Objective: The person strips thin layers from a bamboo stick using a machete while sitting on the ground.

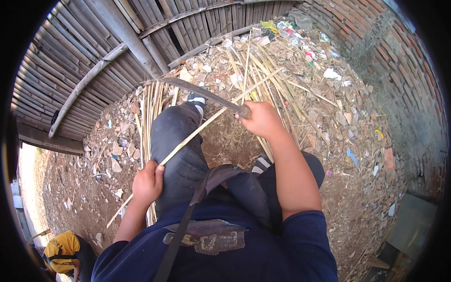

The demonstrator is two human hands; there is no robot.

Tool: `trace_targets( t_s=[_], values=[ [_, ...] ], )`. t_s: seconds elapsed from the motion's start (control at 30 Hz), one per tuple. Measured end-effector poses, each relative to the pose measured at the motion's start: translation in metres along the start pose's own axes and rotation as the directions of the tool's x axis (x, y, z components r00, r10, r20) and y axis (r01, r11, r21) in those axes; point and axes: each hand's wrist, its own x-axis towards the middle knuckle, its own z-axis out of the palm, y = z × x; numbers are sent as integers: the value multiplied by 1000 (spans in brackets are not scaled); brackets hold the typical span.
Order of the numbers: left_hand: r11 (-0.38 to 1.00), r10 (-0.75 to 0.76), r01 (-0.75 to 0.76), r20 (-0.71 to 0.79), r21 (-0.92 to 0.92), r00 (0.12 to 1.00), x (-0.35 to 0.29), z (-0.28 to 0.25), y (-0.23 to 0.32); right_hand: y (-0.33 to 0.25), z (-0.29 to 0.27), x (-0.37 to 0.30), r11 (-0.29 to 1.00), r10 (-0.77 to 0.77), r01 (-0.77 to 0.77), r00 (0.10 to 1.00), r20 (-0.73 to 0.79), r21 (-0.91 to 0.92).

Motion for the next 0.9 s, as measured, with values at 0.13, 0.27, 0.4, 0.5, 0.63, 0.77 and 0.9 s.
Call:
trace_targets(
  t_s=[0.13,0.27,0.4,0.5,0.63,0.77,0.9],
  values=[
    [1000,14,-14,-3,-7,1000,-2,3,-7,-9,12,-5,986,-156,155,988,-9,-68],
    [999,-11,12,-43,32,999,-2,4,5,24,11,15,987,136,-134,991,-14,90],
    [999,-21,22,-11,30,1000,-3,2,-2,3,12,1,997,-19,13,997,-76,-78],
    [1000,-4,4,-6,-6,1000,-1,2,-6,-6,10,2,997,-12,13,1000,11,-74],
    [1000,-17,16,27,11,999,1,-5,5,40,15,17,977,182,-169,978,-99,128],
    [997,-54,49,86,56,995,1,-10,5,10,18,4,988,148,-147,988,-36,41],
    [999,-38,35,98,25,994,0,-8,-2,-4,17,5,999,11,-9,997,71,-33]
  ],
)
